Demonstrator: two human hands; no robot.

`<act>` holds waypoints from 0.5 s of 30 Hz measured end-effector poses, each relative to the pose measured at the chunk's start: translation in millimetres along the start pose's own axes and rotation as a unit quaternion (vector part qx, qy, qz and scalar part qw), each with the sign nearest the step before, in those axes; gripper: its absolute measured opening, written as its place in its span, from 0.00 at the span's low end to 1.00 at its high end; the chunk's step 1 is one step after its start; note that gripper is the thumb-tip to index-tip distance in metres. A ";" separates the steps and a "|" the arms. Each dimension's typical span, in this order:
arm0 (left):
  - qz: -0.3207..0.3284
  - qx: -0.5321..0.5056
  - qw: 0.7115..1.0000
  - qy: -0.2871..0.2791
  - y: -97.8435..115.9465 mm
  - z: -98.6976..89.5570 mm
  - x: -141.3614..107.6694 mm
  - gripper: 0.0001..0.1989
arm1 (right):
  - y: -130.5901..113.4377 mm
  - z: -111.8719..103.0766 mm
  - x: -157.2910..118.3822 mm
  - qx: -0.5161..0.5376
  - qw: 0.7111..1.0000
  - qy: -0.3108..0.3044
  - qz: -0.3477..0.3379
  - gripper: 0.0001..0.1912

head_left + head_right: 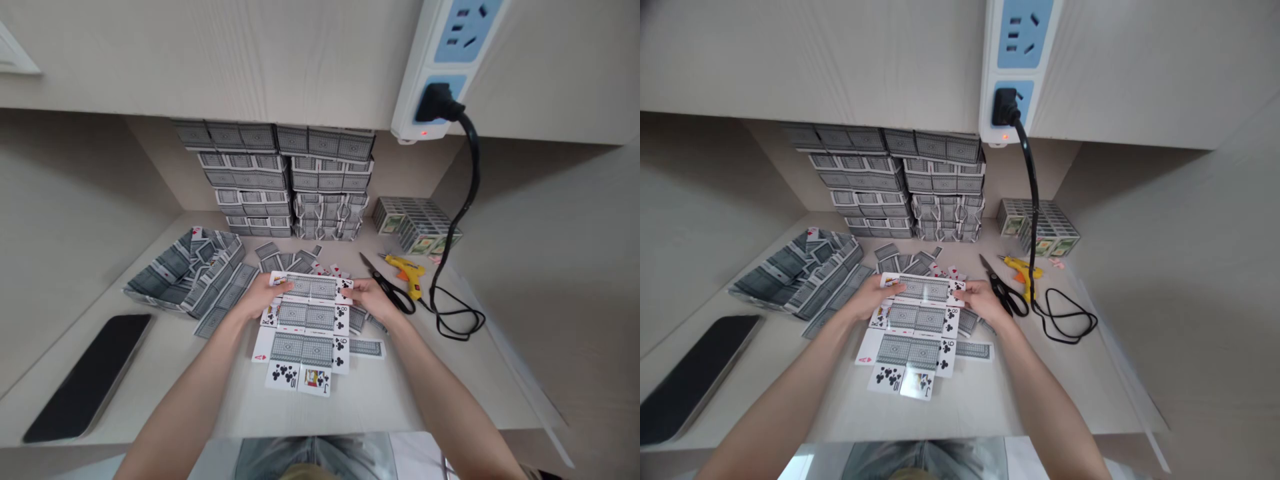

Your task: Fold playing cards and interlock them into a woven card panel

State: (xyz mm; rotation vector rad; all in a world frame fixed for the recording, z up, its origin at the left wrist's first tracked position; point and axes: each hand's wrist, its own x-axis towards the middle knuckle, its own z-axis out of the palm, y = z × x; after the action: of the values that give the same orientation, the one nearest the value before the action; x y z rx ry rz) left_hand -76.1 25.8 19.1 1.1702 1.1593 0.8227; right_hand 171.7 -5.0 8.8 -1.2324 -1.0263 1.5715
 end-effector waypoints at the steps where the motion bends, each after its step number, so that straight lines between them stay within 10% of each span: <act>1: 0.002 0.002 1.000 0.000 0.3 0.3 0.0 0.16 | -0.5 0.3 -0.1 -0.002 1.000 -0.004 0.001 0.14; 15: -0.008 -0.019 1.000 -0.006 -1.2 2.0 1.6 0.17 | -4.7 3.7 -4.4 -0.012 0.999 -0.046 0.009 0.14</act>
State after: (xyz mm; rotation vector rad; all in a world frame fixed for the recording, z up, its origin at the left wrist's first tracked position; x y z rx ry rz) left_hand -73.8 26.5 17.4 1.1320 1.1375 0.8212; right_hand 169.3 -8.2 15.1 -1.1972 -1.0973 1.6479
